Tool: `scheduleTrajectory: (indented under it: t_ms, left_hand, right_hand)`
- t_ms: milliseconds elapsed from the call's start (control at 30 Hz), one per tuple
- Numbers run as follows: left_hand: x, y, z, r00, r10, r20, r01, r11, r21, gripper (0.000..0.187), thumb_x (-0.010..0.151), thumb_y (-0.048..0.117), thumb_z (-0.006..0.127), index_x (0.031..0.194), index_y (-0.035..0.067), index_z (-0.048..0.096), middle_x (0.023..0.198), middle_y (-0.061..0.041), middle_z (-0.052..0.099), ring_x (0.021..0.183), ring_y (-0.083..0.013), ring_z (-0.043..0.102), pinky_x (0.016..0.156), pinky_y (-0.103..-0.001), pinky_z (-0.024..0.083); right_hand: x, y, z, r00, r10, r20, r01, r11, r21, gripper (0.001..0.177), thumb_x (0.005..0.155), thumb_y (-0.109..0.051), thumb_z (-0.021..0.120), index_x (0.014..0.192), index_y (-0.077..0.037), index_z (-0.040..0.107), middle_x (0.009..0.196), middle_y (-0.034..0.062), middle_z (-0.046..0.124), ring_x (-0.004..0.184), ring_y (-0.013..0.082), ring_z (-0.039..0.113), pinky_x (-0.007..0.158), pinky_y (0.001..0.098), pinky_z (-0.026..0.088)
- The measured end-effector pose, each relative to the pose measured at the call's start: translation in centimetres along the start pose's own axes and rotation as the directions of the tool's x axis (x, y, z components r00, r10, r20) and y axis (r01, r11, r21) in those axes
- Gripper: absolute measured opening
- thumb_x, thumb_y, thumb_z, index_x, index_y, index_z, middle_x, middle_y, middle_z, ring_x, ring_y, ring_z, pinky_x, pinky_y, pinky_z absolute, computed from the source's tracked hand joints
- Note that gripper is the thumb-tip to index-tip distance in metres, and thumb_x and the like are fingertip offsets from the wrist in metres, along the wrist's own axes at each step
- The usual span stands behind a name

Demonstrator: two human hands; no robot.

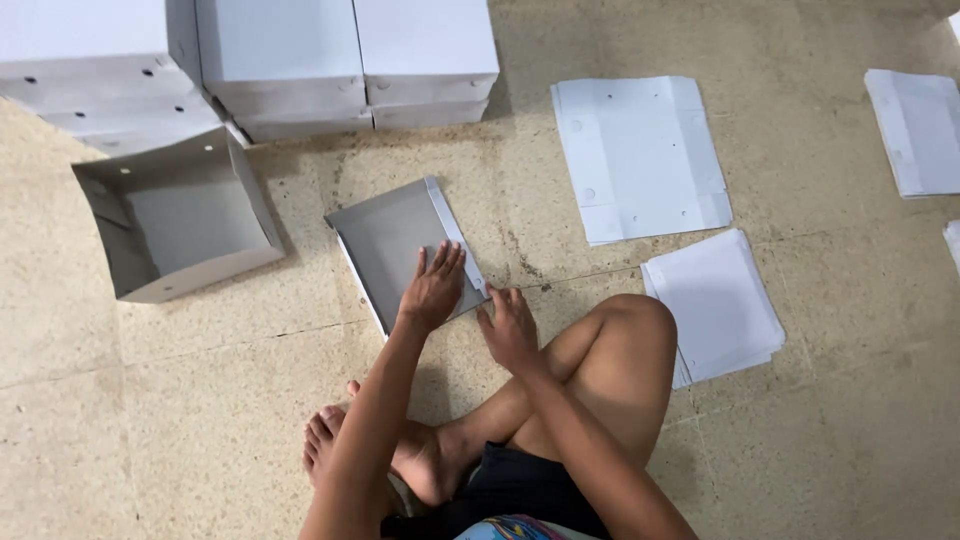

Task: Folding flat cardboard sheets into boxes and stacking them while sitting on the floor.

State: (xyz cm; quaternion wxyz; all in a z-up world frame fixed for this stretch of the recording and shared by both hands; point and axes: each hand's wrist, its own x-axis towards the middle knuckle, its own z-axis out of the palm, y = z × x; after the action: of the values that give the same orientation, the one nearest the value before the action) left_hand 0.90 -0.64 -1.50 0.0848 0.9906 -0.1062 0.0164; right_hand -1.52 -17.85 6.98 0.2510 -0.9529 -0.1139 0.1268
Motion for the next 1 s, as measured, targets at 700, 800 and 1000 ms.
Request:
scheduleTrajectory:
  t_ms: [700,800,1000]
  left_hand:
    - [-13.8,-2.6,-6.3,0.807,-0.589,0.044,0.585,0.787,-0.193,0.063,0.090,0.045,0.057,0.142,0.009,0.054,0.149,-0.015,0.048,0.142,-0.0395,0.037,0.115,-0.055,0.034]
    - [-13.5,-3.3,-3.0,0.835,-0.535,-0.127,0.529,0.845,-0.080,0.051,0.086,0.023,0.064,0.133,0.003,0.058,0.131,-0.014,0.052,0.124,-0.0359,0.049,0.101,-0.046,0.047]
    - [-14.5,-4.3,0.7,0.793,-0.576,-0.198,0.562,0.817,-0.129,0.047,0.088,0.012,0.059,0.134,0.002,0.057,0.098,-0.010,0.056,0.088,-0.0297,0.061,0.070,-0.042,0.054]
  right_hand:
    - [0.4,2.3,2.2,0.993,0.115,-0.018,-0.114,0.991,0.076,0.028,0.095,-0.034,0.058,0.107,-0.014,0.073,0.097,0.0127,0.072,0.097,0.0346,0.072,0.080,0.0494,0.061]
    - [-0.5,1.9,1.5,0.997,0.074,0.028,-0.076,0.993,0.085,0.028,0.093,-0.028,0.060,0.106,-0.009,0.076,0.095,0.0156,0.073,0.093,0.0374,0.072,0.077,0.0502,0.061]
    - [-5.0,-1.9,-2.5,0.957,-0.107,0.271,0.080,0.991,0.109,0.038,0.096,-0.013,0.055,0.127,0.008,0.063,0.116,0.0269,0.060,0.104,0.0467,0.065,0.082,0.0522,0.060]
